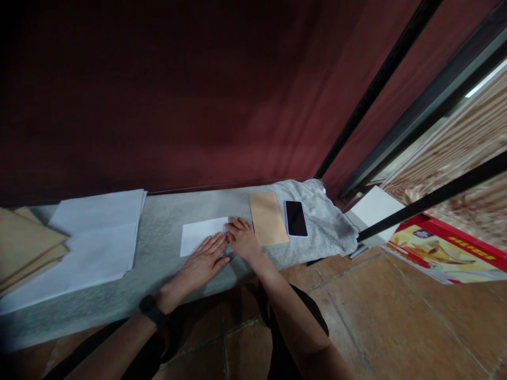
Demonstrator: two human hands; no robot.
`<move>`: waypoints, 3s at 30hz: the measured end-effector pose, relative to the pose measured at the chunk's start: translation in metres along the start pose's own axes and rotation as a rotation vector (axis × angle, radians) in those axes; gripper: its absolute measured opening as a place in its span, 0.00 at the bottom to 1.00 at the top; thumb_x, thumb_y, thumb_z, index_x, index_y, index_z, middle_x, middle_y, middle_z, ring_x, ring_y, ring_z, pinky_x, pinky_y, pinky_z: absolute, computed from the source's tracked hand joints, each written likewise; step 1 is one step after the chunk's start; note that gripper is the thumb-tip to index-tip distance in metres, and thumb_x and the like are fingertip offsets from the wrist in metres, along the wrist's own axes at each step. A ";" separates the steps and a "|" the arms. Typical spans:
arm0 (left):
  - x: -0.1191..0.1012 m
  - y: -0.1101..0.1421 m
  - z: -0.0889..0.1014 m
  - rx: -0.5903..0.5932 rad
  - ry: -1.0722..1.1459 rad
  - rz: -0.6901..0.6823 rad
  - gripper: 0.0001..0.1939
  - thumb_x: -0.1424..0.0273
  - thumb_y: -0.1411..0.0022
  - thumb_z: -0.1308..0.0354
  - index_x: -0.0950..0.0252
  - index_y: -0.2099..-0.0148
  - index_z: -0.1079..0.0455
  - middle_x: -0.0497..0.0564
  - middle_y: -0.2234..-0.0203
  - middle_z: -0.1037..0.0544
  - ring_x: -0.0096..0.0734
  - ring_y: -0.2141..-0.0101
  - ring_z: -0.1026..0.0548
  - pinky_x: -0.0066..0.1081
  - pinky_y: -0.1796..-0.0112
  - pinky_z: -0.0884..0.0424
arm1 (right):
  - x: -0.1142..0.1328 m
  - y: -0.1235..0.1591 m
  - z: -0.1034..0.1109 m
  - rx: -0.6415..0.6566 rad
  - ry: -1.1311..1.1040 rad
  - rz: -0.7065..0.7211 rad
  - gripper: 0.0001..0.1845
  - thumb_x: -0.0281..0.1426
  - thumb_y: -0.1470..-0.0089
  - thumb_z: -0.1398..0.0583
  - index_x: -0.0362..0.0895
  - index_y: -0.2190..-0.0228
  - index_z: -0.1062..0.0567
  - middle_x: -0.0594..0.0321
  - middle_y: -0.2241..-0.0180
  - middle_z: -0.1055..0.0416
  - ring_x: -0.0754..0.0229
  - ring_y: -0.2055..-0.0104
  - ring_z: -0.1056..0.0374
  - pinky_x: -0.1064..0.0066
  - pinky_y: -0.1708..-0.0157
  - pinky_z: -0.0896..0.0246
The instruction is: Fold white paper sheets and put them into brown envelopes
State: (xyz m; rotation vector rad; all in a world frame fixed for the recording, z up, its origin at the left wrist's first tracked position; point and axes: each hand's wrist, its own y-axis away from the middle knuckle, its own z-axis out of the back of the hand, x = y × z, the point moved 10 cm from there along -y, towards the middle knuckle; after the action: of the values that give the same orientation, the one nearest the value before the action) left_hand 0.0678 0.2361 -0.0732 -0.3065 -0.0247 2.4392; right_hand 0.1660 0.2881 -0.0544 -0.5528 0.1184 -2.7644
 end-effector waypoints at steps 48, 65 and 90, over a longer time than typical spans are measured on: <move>0.083 0.018 0.013 -0.034 -0.131 0.506 0.34 0.60 0.28 0.64 0.75 0.27 0.50 0.64 0.28 0.48 0.46 0.29 0.51 0.48 0.32 0.51 | 0.057 0.051 -0.022 -0.057 0.099 0.233 0.35 0.47 0.29 0.51 0.37 0.32 0.43 0.51 0.30 0.46 0.53 0.28 0.50 0.53 0.28 0.61; 0.078 0.018 0.039 -0.302 -0.100 0.440 0.35 0.58 0.27 0.66 0.76 0.27 0.51 0.67 0.29 0.47 0.52 0.29 0.52 0.57 0.32 0.52 | 0.050 0.072 -0.020 -0.107 0.143 0.084 0.39 0.49 0.31 0.49 0.32 0.33 0.42 0.42 0.31 0.46 0.46 0.29 0.50 0.51 0.29 0.57; 0.079 0.023 0.036 -0.178 -0.105 0.423 0.35 0.56 0.27 0.67 0.76 0.30 0.43 0.66 0.31 0.40 0.50 0.30 0.47 0.52 0.32 0.50 | 0.038 0.049 0.004 -0.016 0.060 -0.034 0.27 0.39 0.29 0.51 0.38 0.38 0.31 0.50 0.35 0.36 0.48 0.32 0.43 0.49 0.30 0.58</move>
State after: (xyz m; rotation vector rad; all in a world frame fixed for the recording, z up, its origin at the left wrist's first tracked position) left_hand -0.0138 0.2699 -0.0576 -0.2838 -0.2470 2.8785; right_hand 0.1487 0.2292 -0.0440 -0.4805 0.1469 -2.8167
